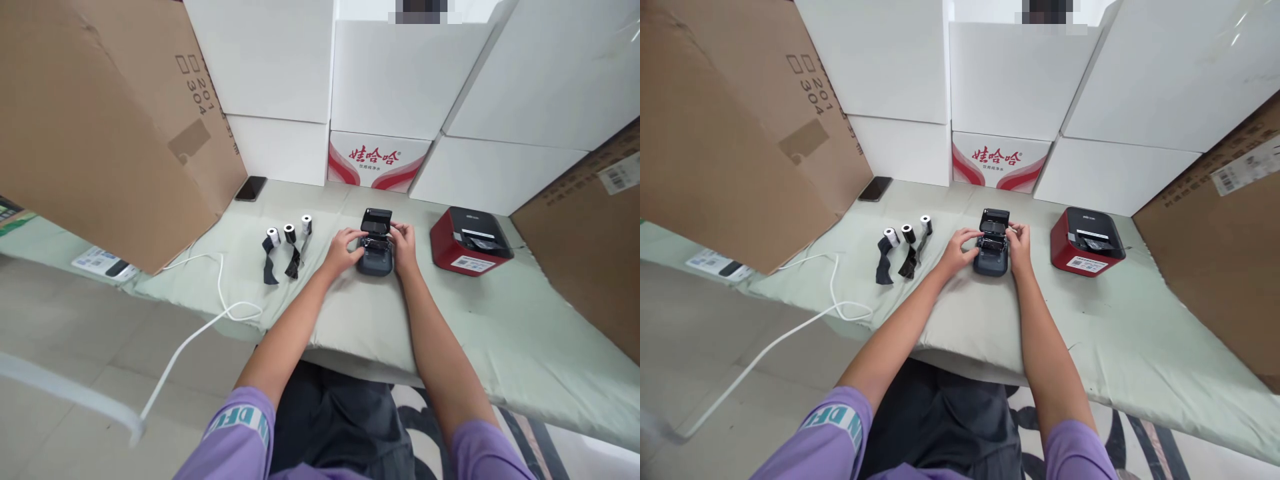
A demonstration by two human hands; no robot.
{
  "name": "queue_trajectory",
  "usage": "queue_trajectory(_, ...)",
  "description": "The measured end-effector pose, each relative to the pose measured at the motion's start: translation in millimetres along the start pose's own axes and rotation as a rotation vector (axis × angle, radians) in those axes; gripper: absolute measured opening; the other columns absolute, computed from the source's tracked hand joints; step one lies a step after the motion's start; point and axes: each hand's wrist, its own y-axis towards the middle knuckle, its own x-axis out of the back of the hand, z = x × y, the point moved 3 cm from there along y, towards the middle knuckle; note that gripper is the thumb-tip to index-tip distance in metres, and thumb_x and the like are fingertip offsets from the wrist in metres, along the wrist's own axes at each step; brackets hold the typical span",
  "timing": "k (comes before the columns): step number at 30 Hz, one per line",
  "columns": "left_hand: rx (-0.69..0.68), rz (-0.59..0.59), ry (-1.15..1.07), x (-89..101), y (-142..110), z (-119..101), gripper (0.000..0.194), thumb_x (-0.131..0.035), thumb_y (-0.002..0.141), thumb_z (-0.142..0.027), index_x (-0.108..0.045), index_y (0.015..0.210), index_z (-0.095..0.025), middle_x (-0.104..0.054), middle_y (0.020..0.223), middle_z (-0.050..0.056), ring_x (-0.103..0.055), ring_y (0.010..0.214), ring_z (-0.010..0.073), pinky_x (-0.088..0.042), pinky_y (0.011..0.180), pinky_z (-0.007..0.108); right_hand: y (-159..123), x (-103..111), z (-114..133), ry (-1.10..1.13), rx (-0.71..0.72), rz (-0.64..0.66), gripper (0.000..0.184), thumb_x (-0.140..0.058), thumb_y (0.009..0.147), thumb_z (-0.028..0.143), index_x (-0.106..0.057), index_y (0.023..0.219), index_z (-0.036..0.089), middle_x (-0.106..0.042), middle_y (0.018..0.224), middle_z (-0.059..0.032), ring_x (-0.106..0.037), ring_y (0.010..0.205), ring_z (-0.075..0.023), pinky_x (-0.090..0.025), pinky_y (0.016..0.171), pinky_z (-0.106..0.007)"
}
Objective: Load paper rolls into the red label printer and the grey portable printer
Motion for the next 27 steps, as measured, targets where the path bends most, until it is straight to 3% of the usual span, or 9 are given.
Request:
queue_trajectory(4,-0.101,-0.037,0.069,-2.1,-2.5,-2.5,0.014,-0.070,0.083,-0.022,-0.077,0.094,-0.024,-0.066,0.101,0.005,-0.060,0.103,0.0209,-0.049,0.098,0.038,1.1,4.1,-0.6,0.085,-0.061,0.006,0.032,-0.065,0.080,0.049,-0.049,0.100,0.029,-0.065,0.112,0.0021,-0.065,0.099,-0.0151,-0.049,0.082,-0.029)
queue_trajectory(7,-0.105,-0.058,0.106,-2.8,-2.9,-1.4,0.009,-0.071,0.085,-0.026,-0.078,0.090,-0.025,-0.062,0.096,0.004,-0.059,0.100,0.0199,-0.048,0.095,0.036,-0.9,3.7,0.2,0.032,-0.046,0.039,0.033,-0.068,0.076,0.046,-0.053,0.099,0.028,-0.067,0.101,0.0012,-0.066,0.098,-0.0173,-0.050,0.089,-0.033)
queue_trajectory(11,-0.031,-0.026,0.110,-4.2,-1.9,0.0,0.011,-0.071,0.087,-0.029,-0.079,0.093,-0.025,-0.061,0.096,0.004,-0.059,0.099,0.0186,-0.047,0.096,0.034,-5.0,0.5,0.9,-0.125,-0.050,0.164,0.036,-0.068,0.066,0.035,-0.056,0.099,0.026,-0.070,0.107,-0.0047,-0.064,0.108,-0.0228,-0.048,0.101,-0.041)
queue_trajectory(15,0.079,-0.022,0.051,-6.6,-0.2,3.8,0.020,-0.063,0.093,-0.034,-0.078,0.103,-0.025,-0.061,0.101,0.005,-0.059,0.102,0.0177,-0.047,0.098,0.031,-7.0,1.2,2.3,-0.195,-0.106,0.236,0.042,-0.062,0.068,0.038,-0.055,0.107,0.025,-0.070,0.119,-0.0086,-0.063,0.116,-0.0263,-0.048,0.103,-0.047)
queue_trajectory(20,0.270,-0.037,-0.046,-10.0,3.7,17.9,0.037,-0.057,0.095,-0.032,-0.068,0.129,-0.022,-0.062,0.117,0.009,-0.061,0.099,0.0167,-0.050,0.094,0.029,-5.8,3.3,2.0,-0.188,-0.140,0.245,0.043,-0.062,0.070,0.038,-0.057,0.111,0.025,-0.070,0.124,-0.0091,-0.062,0.121,-0.0270,-0.047,0.106,-0.047)
queue_trajectory(27,0.383,0.042,-0.210,-17.4,8.5,26.7,0.044,-0.064,0.090,-0.034,-0.065,0.132,-0.019,-0.068,0.130,0.011,-0.067,0.103,0.0197,-0.052,0.098,0.032,-4.9,5.7,-2.3,-0.134,-0.158,0.267,0.050,-0.064,0.069,0.035,-0.056,0.118,0.026,-0.067,0.132,-0.0086,-0.060,0.126,-0.0262,-0.043,0.111,-0.049)
